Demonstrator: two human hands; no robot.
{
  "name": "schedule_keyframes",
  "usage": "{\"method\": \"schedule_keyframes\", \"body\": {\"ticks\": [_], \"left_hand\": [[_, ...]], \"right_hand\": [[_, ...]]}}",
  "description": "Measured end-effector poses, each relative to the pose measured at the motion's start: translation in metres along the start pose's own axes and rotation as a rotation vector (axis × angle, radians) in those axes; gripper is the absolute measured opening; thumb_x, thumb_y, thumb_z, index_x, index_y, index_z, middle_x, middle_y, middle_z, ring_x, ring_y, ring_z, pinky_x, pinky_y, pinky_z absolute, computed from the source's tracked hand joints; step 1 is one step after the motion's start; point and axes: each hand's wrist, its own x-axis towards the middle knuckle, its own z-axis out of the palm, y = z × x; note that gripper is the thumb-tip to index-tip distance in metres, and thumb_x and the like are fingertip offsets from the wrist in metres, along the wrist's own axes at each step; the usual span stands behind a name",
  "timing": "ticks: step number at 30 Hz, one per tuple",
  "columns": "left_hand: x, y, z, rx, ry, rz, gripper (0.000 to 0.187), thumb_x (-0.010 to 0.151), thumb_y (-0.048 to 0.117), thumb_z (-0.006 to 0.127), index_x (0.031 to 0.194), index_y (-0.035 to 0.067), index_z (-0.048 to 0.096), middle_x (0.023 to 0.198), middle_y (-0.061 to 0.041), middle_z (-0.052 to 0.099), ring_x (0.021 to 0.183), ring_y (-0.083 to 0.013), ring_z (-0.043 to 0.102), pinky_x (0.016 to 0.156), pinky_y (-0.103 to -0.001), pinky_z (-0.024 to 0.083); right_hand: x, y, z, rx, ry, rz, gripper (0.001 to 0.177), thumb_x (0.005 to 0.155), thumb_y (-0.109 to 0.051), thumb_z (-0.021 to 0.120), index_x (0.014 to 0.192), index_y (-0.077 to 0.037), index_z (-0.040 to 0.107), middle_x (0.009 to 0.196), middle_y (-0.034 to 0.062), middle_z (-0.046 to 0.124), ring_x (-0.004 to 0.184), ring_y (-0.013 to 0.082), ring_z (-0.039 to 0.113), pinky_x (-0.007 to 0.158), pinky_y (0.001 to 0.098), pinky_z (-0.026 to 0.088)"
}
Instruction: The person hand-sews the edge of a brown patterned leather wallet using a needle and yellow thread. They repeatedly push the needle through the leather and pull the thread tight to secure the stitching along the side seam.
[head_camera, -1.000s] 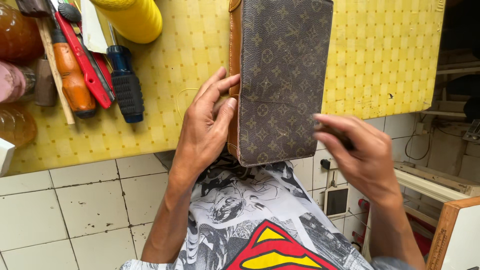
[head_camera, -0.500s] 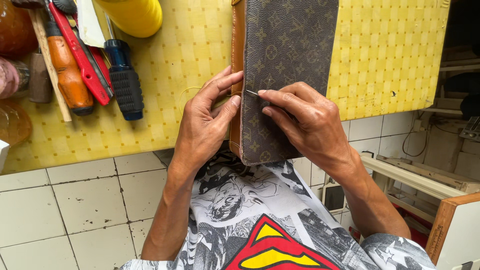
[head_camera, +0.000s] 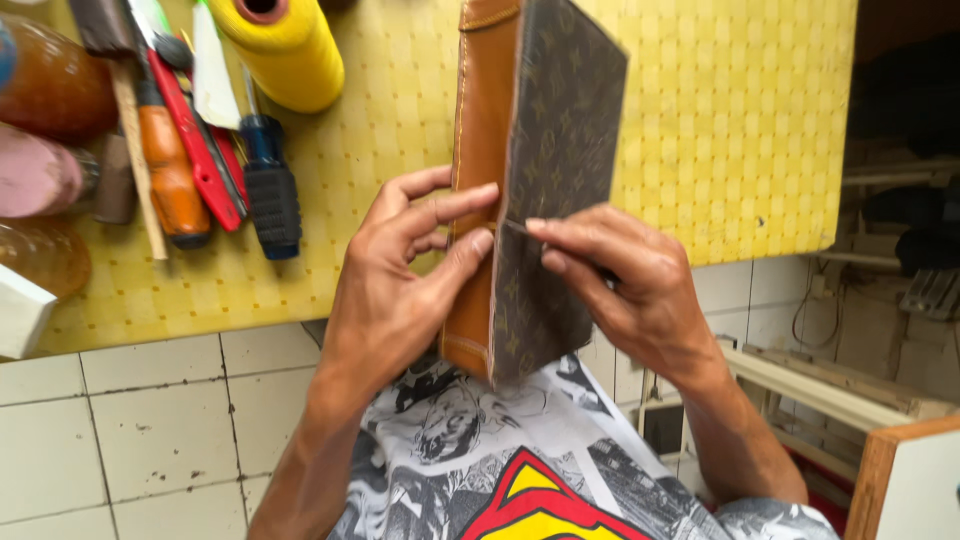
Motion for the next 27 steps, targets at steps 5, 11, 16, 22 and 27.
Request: {"method": "schedule_keyframes", "body": {"ticks": [5, 11, 16, 22, 27], "left_hand": [[-0.007, 0.038, -0.001, 0.238, 0.053, 0.200, 0.033, 0.084, 0.016, 0.076, 0.115, 0.013, 0.068, 0.116, -0.011, 0.053, 0.091, -0.0155, 0.060, 0.085, -0.025, 0.056], [0.003, 0.029, 0.042, 0.168, 0.025, 0.354, 0.027, 0.083, 0.015, 0.076, 0.109, 0.010, 0.071, 0.142, -0.026, 0.042, 0.138, -0.0359, 0.042, 0.113, -0.041, 0.038], [0.013, 0.039, 0.055, 0.145, -0.099, 0.317, 0.030, 0.081, 0.022, 0.076, 0.109, 0.011, 0.071, 0.147, -0.032, 0.035, 0.140, -0.0370, 0.038, 0.107, -0.038, 0.038], [0.021, 0.042, 0.053, 0.154, -0.105, 0.277, 0.024, 0.078, 0.020, 0.077, 0.101, 0.014, 0.074, 0.142, -0.030, 0.042, 0.137, -0.0338, 0.042, 0.108, -0.040, 0.039], [0.022, 0.037, 0.051, 0.146, -0.107, 0.274, 0.024, 0.078, 0.021, 0.078, 0.101, 0.015, 0.074, 0.144, -0.028, 0.040, 0.134, -0.0354, 0.046, 0.108, -0.041, 0.039]], "right_hand": [[-0.016, -0.004, -0.012, 0.167, 0.081, -0.015, 0.022, 0.091, -0.006, 0.062, 0.112, 0.000, 0.064, 0.089, 0.0124, 0.067, 0.069, 0.0165, 0.062, 0.063, 0.0242, 0.053], [-0.049, 0.034, -0.037, 0.231, 0.106, 0.080, 0.019, 0.092, -0.009, 0.060, 0.109, -0.003, 0.065, 0.090, 0.0118, 0.066, 0.066, 0.0152, 0.059, 0.052, 0.0203, 0.053], [-0.061, 0.052, -0.055, 0.294, 0.110, 0.044, 0.019, 0.092, -0.010, 0.061, 0.109, -0.004, 0.065, 0.091, 0.0127, 0.066, 0.059, 0.0155, 0.060, 0.053, 0.0216, 0.055], [-0.055, 0.058, -0.056, 0.264, 0.100, -0.040, 0.020, 0.090, -0.010, 0.063, 0.108, -0.002, 0.065, 0.086, 0.0127, 0.068, 0.055, 0.0151, 0.063, 0.048, 0.0204, 0.058], [-0.047, 0.062, -0.051, 0.275, 0.126, -0.048, 0.015, 0.088, -0.003, 0.064, 0.103, -0.004, 0.066, 0.077, 0.0119, 0.063, 0.048, 0.0122, 0.056, 0.042, 0.0185, 0.048]]}}
